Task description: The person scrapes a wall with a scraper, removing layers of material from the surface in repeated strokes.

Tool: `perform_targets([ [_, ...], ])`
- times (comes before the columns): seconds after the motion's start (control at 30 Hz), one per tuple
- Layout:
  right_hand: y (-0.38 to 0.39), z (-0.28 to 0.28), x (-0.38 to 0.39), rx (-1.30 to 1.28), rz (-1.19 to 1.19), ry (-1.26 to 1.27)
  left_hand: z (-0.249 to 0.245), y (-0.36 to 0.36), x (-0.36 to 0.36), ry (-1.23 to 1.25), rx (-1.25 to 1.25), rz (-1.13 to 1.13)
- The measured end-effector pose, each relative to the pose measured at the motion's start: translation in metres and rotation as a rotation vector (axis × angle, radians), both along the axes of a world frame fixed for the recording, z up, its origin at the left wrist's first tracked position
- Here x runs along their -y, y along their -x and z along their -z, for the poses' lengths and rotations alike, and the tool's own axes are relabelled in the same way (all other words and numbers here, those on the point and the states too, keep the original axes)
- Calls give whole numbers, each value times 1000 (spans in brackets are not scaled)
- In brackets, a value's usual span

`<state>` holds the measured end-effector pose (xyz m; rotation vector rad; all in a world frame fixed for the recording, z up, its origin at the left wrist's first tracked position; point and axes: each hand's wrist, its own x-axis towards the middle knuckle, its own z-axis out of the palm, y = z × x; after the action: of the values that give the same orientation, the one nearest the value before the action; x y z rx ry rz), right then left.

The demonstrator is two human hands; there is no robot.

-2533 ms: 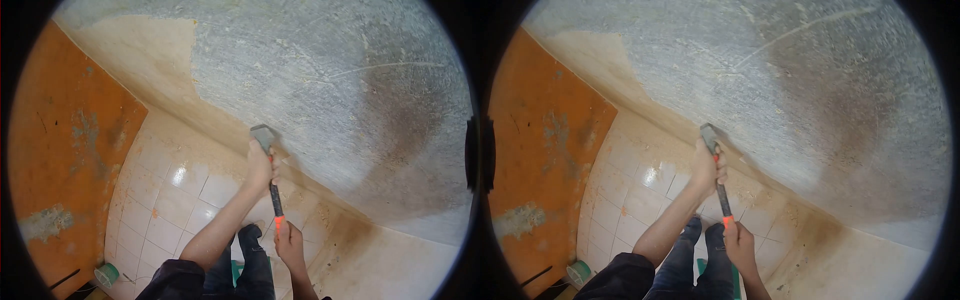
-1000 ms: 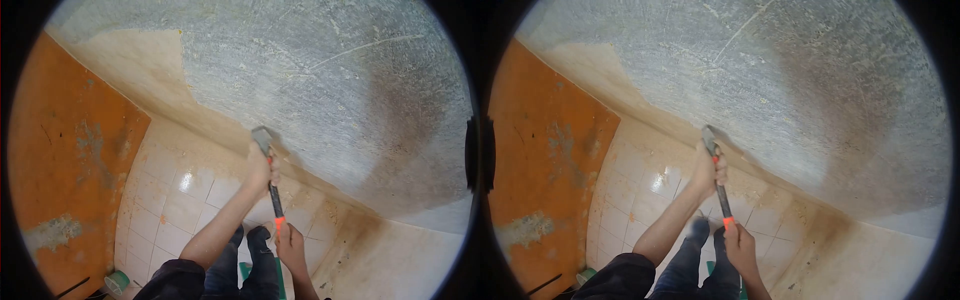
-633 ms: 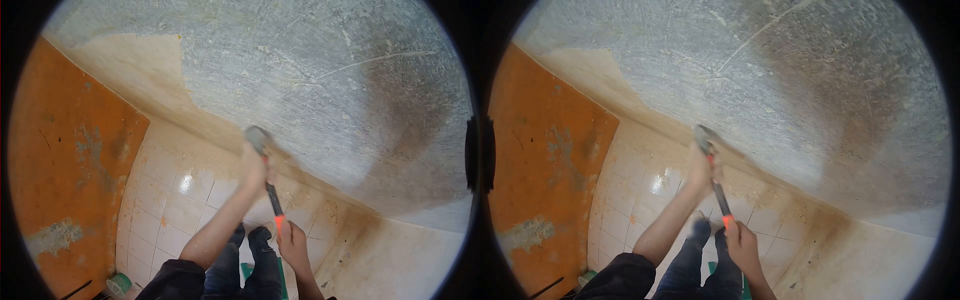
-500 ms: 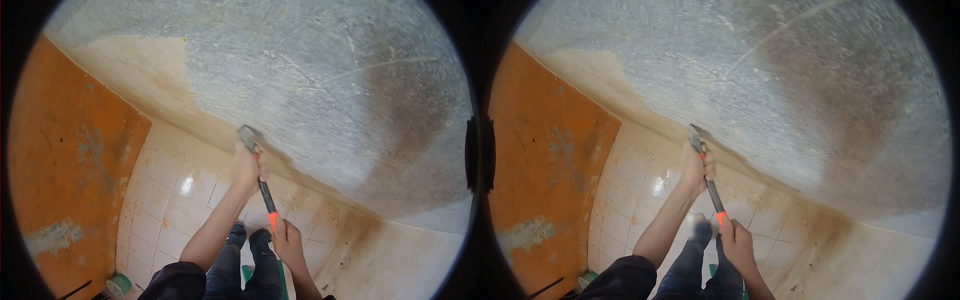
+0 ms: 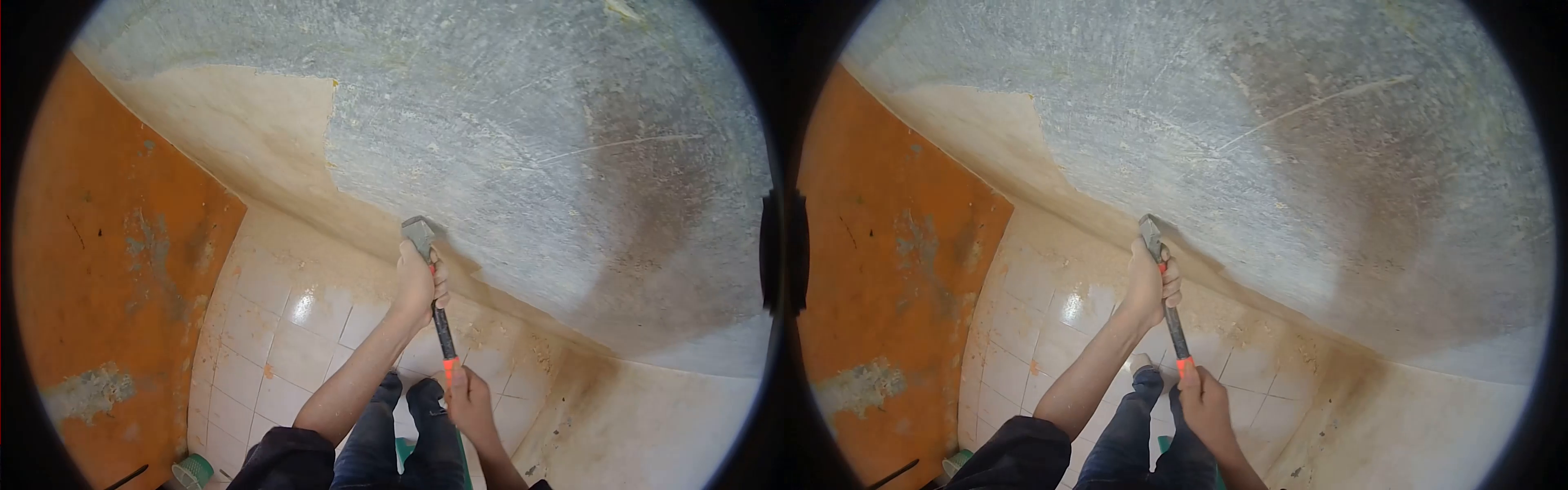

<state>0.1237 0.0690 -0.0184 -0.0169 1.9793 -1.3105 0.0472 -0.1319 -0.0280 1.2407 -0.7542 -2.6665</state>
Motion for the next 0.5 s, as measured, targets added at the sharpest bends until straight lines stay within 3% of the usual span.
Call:
perform_targets([
  [0.17, 1, -23, -8, -8, 43, -2, -9, 1, -7, -48, -2, -40],
  [0.27, 9, -15, -3, -231, -68, -35, 1, 4, -4, 2, 21, -60],
  [0.43, 11, -20, -14, 107, -35, 140, 8, 0, -6, 32, -37, -54],
  [0.5, 11, -22, -20, 127, -53, 158, 10, 0, -12, 32, -34, -67],
])
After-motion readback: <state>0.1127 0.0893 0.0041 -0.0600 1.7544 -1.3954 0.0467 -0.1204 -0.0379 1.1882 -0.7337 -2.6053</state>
